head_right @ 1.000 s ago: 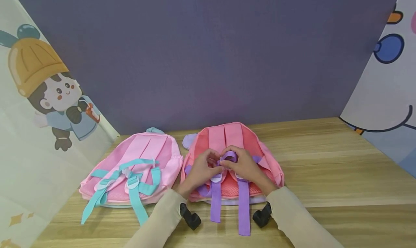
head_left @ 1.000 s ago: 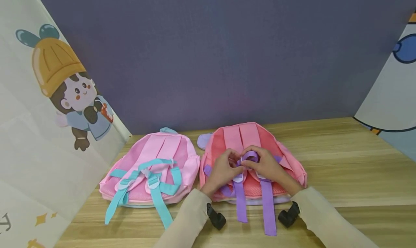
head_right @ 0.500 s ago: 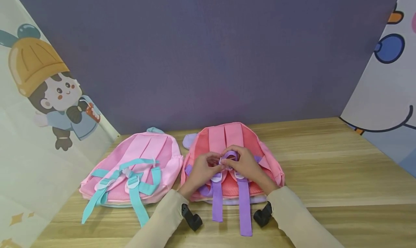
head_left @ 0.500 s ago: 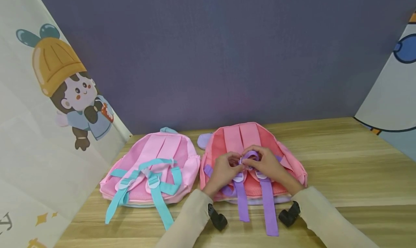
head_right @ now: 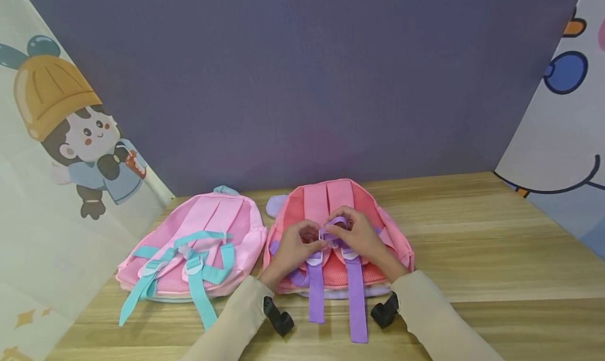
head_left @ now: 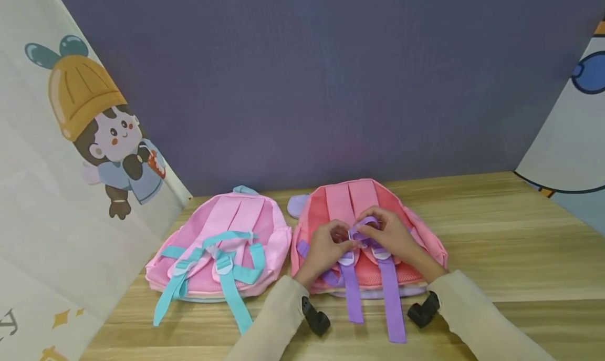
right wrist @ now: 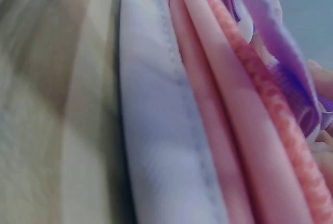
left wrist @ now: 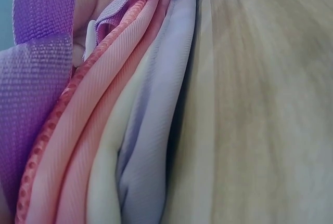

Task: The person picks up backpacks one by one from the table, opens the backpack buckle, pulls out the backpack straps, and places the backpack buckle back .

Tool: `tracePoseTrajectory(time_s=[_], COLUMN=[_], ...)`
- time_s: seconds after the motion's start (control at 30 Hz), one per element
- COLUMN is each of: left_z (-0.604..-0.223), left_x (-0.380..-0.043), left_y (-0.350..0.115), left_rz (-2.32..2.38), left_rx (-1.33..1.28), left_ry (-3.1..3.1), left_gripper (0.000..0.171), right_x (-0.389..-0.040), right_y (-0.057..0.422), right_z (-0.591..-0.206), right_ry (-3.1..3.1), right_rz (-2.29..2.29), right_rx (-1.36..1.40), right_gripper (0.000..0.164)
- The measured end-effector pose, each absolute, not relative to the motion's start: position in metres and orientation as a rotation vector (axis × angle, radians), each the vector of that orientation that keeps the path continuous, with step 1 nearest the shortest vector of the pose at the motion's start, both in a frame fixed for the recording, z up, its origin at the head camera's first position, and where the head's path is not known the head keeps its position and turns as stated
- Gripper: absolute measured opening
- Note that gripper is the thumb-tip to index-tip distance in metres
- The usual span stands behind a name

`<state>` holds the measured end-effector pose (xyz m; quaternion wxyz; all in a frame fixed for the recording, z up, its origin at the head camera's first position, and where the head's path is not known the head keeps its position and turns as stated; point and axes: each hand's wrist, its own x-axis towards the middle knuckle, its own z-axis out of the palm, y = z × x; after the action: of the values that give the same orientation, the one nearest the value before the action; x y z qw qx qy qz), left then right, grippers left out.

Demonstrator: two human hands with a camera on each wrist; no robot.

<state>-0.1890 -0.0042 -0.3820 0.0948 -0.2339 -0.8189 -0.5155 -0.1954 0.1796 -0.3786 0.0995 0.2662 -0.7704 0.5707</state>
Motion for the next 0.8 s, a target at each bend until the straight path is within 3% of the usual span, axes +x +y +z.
tracePoseTrajectory(time_s=[0.8], left_z=[-0.384], left_x=[-0.189], left_y=[-0.005], left_rz=[-1.515], left_rx=[-0.655], left_ry=[-2.469], left_gripper=[0.022], right_x=[-0.197], right_y=[0.225], right_z=[-0.345], right_ry=[-2.433], right_rz=[1.688], right_rx=[0.720], right_gripper=[0.025])
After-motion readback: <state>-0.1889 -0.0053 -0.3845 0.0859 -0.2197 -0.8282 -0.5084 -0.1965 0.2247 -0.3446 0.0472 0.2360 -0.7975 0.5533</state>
